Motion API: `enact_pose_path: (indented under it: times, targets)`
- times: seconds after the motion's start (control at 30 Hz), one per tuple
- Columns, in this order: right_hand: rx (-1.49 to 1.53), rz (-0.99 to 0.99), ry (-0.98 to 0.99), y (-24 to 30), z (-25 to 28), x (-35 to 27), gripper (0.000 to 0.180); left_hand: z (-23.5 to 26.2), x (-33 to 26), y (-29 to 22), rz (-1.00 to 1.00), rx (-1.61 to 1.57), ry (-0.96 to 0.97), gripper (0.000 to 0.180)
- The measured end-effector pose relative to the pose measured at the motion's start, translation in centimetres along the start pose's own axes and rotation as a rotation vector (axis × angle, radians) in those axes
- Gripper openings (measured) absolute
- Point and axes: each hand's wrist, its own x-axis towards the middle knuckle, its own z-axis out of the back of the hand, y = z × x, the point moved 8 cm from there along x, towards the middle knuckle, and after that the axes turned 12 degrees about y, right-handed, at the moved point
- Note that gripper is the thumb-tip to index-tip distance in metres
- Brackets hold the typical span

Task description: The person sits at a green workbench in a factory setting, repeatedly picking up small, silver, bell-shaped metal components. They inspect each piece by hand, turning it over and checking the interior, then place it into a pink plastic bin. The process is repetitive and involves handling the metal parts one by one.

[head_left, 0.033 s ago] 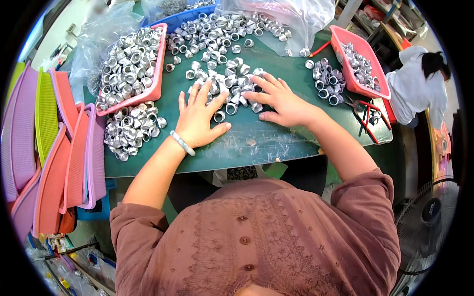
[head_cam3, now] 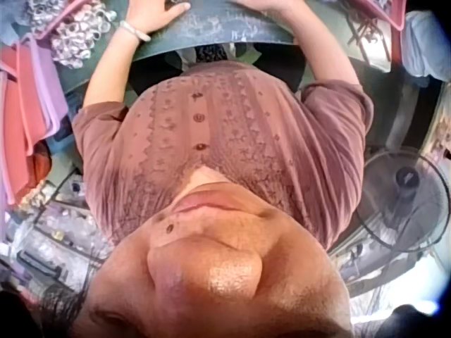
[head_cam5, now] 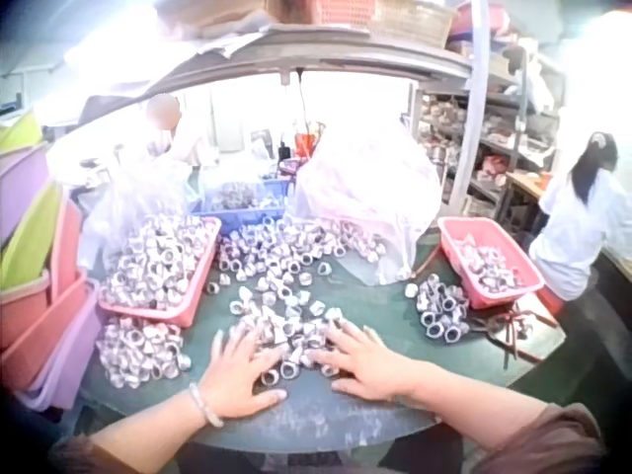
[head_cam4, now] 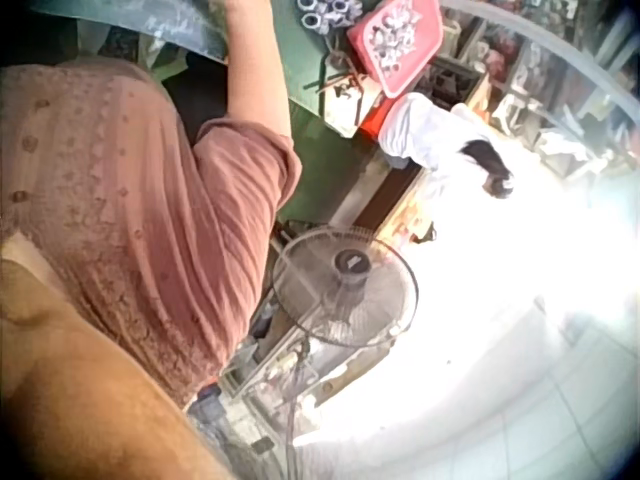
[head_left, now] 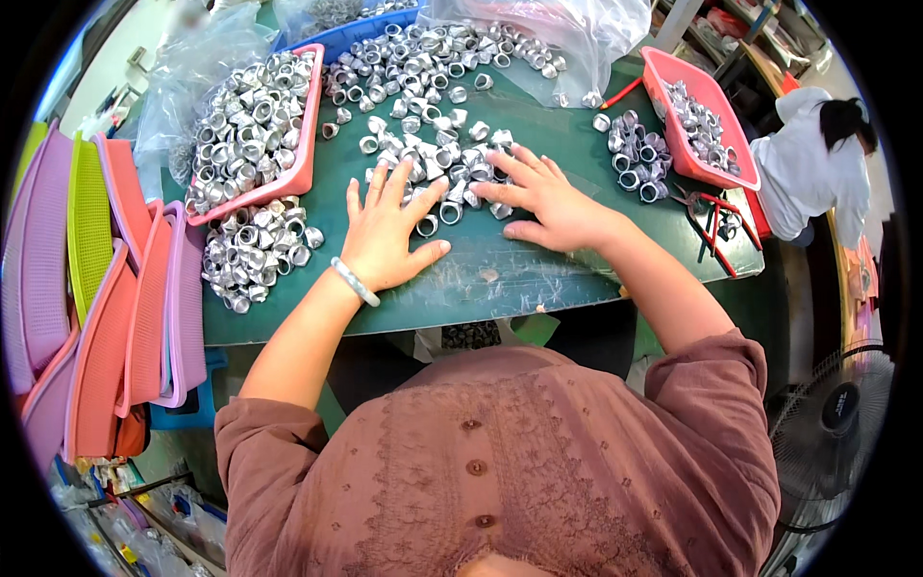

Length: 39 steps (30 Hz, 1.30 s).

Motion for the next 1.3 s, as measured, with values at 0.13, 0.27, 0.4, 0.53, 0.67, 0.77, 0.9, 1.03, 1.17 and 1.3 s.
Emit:
enact_pose_path:
  times: [0.13,0.27,0.4,0.53,0.67,0.77,0.9,1.03,1.17,1.3]
  targets:
    - [0.061,0.053,-0.022,1.9,-0.3,-1.8,0.05,0.0,-1.3,-1.8,-0.089,0.008,0.032,0.062]
    - [0.237,0.084,-0.227,1.3,1.0,-4.0,0.031,0.3,-2.4,-2.8,-0.139,-0.069,-0.024,0.053]
    - [0.38,-0.16,-0.505,-2.3,1.9,-6.3,0.027,0.8,-3.5,-2.5,-0.099,-0.127,-0.222,0.05]
    - [0.507,-0.334,-0.458,-3.8,0.8,-6.7,0.029,1.1,-4.1,-3.1,-0.06,-0.162,-0.306,0.047]
    - [0.345,-0.321,-0.393,-2.7,1.3,-5.1,0.035,1.7,-4.9,-4.3,-0.077,-0.201,-0.429,0.038]
    - [0.171,-0.393,-0.372,-2.3,0.9,-4.3,0.037,1.8,-5.0,-5.0,-0.073,-0.256,-0.432,0.034]
    - [0.12,-0.427,-0.342,-2.2,0.7,-4.0,0.033,1.1,-4.7,-5.4,-0.105,-0.301,-0.416,0.032]
    - [0.264,-0.4,-0.211,-2.1,0.1,-4.4,0.034,0.7,-4.4,-5.9,-0.105,-0.361,-0.393,0.03]
    - [0.31,-0.34,-0.268,-1.5,0.9,-4.7,0.052,0.6,-4.0,-6.6,-0.148,-0.387,-0.387,0.029]
    - [0.252,-0.323,-0.315,-1.4,1.7,-4.1,0.056,0.6,-3.9,-6.7,-0.149,-0.394,-0.401,0.029]
